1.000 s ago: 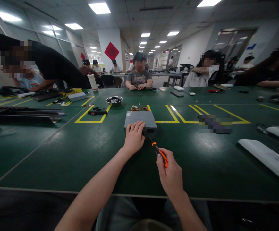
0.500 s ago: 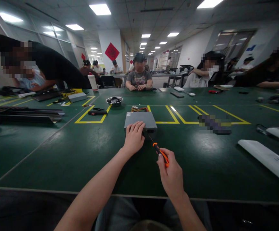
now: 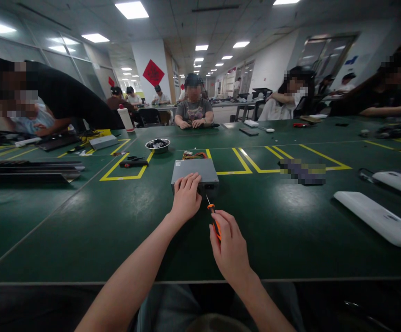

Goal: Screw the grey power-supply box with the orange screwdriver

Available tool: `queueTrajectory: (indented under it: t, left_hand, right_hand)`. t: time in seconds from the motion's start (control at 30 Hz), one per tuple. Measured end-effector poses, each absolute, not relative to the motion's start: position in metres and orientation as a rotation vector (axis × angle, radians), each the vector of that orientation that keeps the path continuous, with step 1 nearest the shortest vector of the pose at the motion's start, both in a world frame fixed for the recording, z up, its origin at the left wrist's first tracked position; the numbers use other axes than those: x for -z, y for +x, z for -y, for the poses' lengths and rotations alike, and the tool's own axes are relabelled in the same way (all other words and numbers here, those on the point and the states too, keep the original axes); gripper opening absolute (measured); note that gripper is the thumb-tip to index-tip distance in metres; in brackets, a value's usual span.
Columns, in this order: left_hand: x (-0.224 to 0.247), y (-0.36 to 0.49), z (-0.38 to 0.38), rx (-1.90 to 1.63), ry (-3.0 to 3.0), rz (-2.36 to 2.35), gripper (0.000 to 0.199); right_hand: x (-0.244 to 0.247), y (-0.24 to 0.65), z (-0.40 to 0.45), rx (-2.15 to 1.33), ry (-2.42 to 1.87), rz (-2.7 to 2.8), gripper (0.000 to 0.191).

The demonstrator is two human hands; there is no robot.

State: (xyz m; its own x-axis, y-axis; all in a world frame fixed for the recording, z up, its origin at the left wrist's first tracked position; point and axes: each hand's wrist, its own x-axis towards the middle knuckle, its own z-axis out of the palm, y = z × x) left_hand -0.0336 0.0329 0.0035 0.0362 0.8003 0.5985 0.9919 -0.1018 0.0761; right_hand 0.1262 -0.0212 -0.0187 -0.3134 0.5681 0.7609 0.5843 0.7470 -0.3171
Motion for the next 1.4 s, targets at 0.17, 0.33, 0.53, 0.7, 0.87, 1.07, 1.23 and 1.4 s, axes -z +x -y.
queueTrajectory:
  t: [0.17,0.33,0.53,0.7,0.87,1.07,1.23,1.4]
  left_hand:
    - [-0.004,-0.032,-0.033,0.725,-1.96,1.817,0.047]
    - [-0.004,-0.031,-0.034,0.715,-1.957,1.826,0.046]
    - [-0.004,-0.032,-0.034,0.709,-1.965,1.832,0.046]
    - [-0.004,-0.033,-0.035,0.724,-1.97,1.837,0.046]
    - [-0.005,-0.033,-0.034,0.734,-1.974,1.844,0.046]
    - [-0.006,-0.034,-0.032,0.733,-1.984,1.837,0.045]
    - [-0.006,-0.034,-0.033,0.734,-1.973,1.843,0.046]
    - [-0.005,-0.034,-0.033,0.743,-1.974,1.835,0.046]
  right_hand:
    - [0.018,0.131,0.018,0.096,-1.006,1.955,0.02]
    - [0.014,0.128,0.023,-0.037,-1.109,2.003,0.024]
    - [0.016,0.112,0.034,-0.077,-1.057,2.051,0.029]
    - [0.011,0.115,0.029,0.022,-1.09,2.059,0.029]
    - [0.008,0.127,0.019,-0.056,-1.106,1.949,0.027]
    - [0.017,0.13,0.022,-0.235,-1.078,1.959,0.026]
    - [0.021,0.125,0.023,-0.123,-0.864,2.005,0.03]
    - [0.023,0.128,0.022,0.06,-0.848,1.97,0.022]
